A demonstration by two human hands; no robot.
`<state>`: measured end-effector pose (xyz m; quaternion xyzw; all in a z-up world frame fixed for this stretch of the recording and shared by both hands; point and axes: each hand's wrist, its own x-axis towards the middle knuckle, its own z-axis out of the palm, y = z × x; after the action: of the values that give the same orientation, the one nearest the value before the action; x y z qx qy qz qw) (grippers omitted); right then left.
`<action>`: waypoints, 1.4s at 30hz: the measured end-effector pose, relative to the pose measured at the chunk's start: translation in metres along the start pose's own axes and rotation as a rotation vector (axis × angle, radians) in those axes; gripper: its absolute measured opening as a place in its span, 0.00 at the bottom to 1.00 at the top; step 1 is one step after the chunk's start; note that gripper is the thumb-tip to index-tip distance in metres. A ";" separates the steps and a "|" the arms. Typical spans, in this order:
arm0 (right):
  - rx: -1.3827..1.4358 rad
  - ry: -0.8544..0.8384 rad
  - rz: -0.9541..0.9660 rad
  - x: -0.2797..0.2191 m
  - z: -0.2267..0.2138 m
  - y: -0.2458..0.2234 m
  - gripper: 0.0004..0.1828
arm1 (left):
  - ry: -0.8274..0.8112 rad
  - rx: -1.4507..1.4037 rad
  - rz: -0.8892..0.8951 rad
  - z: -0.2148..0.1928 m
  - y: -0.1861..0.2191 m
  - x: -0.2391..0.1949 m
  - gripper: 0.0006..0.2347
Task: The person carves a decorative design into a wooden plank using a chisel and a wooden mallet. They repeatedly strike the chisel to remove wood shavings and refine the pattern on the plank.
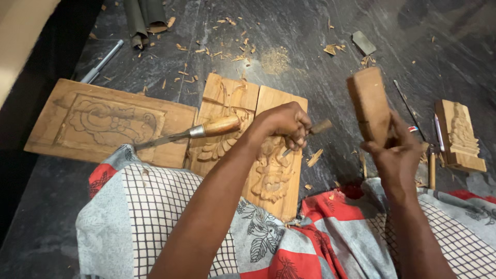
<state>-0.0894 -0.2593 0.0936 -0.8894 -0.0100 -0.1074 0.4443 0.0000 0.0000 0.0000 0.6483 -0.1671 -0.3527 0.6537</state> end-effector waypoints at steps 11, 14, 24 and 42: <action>-0.055 -0.081 0.126 -0.010 0.005 0.031 0.45 | -0.166 0.016 -0.022 0.001 -0.008 0.012 0.07; -0.067 -0.109 0.089 -0.020 0.000 0.015 0.39 | -0.196 -0.001 -0.021 0.001 -0.013 0.013 0.07; 0.133 -0.163 0.126 -0.059 -0.006 -0.001 0.42 | -0.278 -0.008 -0.047 0.008 0.011 -0.004 0.09; -0.251 -0.181 0.250 -0.034 0.023 0.071 0.27 | 0.697 0.030 0.296 0.009 0.111 -0.163 0.10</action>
<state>-0.1105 -0.2813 0.0177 -0.9381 0.0742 0.0287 0.3371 -0.0925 0.0944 0.1471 0.7078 -0.0315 -0.0102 0.7056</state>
